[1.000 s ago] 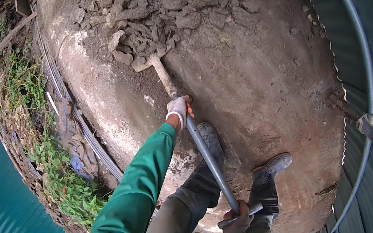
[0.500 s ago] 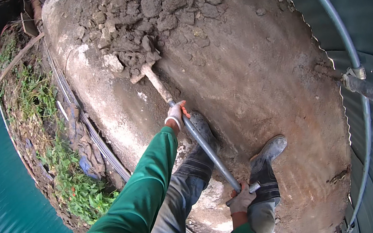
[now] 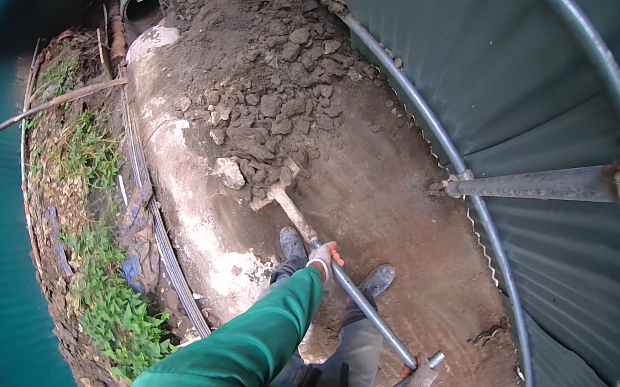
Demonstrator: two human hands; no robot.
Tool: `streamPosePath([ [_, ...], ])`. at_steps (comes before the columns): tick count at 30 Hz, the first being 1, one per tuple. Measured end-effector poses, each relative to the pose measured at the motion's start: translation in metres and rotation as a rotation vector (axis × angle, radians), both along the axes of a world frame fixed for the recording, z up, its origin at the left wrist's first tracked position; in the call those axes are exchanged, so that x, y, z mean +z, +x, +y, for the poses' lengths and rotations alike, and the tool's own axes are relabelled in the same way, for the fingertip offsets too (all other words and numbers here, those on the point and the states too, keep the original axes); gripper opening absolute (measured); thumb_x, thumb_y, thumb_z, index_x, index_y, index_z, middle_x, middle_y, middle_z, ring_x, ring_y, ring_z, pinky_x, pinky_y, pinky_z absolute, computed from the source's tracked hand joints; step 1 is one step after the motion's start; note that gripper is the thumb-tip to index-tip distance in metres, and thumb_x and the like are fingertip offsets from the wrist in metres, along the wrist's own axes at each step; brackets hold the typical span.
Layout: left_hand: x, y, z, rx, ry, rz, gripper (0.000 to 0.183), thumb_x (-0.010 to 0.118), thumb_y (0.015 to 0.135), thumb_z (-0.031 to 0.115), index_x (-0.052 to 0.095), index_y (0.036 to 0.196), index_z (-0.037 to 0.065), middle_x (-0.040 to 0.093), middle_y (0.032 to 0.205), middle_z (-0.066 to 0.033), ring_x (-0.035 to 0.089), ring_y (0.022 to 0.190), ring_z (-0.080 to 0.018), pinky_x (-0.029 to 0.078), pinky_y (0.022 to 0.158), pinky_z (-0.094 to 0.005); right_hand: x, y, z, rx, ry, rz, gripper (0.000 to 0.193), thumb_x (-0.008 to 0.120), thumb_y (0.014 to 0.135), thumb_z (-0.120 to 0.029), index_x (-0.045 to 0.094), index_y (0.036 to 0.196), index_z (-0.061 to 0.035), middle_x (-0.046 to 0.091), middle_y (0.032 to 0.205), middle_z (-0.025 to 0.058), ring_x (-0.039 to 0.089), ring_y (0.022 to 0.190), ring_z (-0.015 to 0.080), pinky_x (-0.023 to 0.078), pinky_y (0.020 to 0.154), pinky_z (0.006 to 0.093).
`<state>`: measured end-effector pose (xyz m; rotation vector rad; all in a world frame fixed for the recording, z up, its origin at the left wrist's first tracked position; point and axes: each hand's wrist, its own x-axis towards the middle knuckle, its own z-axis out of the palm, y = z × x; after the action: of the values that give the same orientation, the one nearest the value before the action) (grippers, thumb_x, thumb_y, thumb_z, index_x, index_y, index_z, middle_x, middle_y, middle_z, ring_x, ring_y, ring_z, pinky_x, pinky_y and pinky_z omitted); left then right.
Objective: The person uses a hoe to break up and move soil within a narrow, covered outdoor area. They repeatedly strike the ground and pull the soil toward themselves, working along a linear patch next to a green tarp wall.
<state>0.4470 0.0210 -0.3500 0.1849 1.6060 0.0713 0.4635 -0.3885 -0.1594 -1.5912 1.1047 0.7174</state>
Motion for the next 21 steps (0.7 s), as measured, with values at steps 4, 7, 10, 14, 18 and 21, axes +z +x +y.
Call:
streamPosePath([
  [4,0.07,0.011,-0.119,-0.053,0.019,-0.009,0.021,0.069,0.095,0.021,0.058,0.085,0.007,0.055,0.065,-0.0064,0.057,0.047,-0.0234,0.054,0.043,-0.0419,0.113,-0.006,-0.083,0.012,-0.239,0.009,0.023,0.063,0.096,-0.019,0.052,0.082,-0.0049,0.051,0.053,0.0047,0.048,0.036,0.0172,0.039,0.032,0.0321],
  [7,0.104,0.005,-0.199,-0.076,-0.086,-0.097,0.021,0.071,0.094,0.023,0.056,0.088,0.008,0.055,0.066,-0.006,0.058,0.052,-0.0224,0.055,0.048,-0.0417,0.196,-0.012,-0.123,0.107,-0.438,-0.013,0.023,0.063,0.096,-0.019,0.052,0.082,-0.0046,0.051,0.053,0.0047,0.049,0.036,0.0173,0.039,0.032,0.0324],
  [10,0.122,0.003,-0.249,-0.111,-0.289,-0.165,0.022,0.072,0.093,0.024,0.055,0.091,0.009,0.054,0.068,-0.005,0.058,0.057,-0.0218,0.056,0.052,-0.0408,0.265,-0.015,-0.138,0.184,-0.586,-0.056,0.023,0.064,0.096,-0.02,0.053,0.082,-0.0044,0.052,0.053,0.0047,0.049,0.036,0.0175,0.039,0.031,0.0326],
  [14,0.136,0.011,-0.268,-0.119,-0.383,-0.246,0.023,0.073,0.093,0.024,0.055,0.09,0.009,0.053,0.07,-0.0047,0.058,0.059,-0.0219,0.057,0.056,-0.0412,0.325,-0.006,-0.125,0.273,-0.695,-0.145,0.024,0.064,0.096,-0.02,0.053,0.082,-0.0041,0.052,0.053,0.0047,0.049,0.036,0.0177,0.039,0.031,0.0329],
  [18,0.156,0.023,-0.219,0.018,-0.39,-0.424,0.024,0.075,0.092,0.022,0.054,0.088,0.012,0.054,0.073,-0.004,0.057,0.062,-0.0214,0.058,0.063,-0.0428,0.343,0.02,-0.079,0.369,-0.704,-0.269,0.024,0.064,0.096,-0.02,0.053,0.082,-0.0037,0.052,0.054,0.0048,0.049,0.035,0.0178,0.039,0.03,0.0331],
  [21,0.176,0.015,-0.138,0.238,-0.365,-0.524,0.02,0.075,0.092,0.021,0.057,0.088,0.013,0.056,0.075,-0.0035,0.06,0.067,-0.0225,0.058,0.067,-0.0438,0.322,0.049,-0.027,0.464,-0.604,-0.361,0.024,0.064,0.096,-0.021,0.054,0.082,-0.0035,0.053,0.054,0.0048,0.049,0.035,0.018,0.039,0.03,0.0334],
])
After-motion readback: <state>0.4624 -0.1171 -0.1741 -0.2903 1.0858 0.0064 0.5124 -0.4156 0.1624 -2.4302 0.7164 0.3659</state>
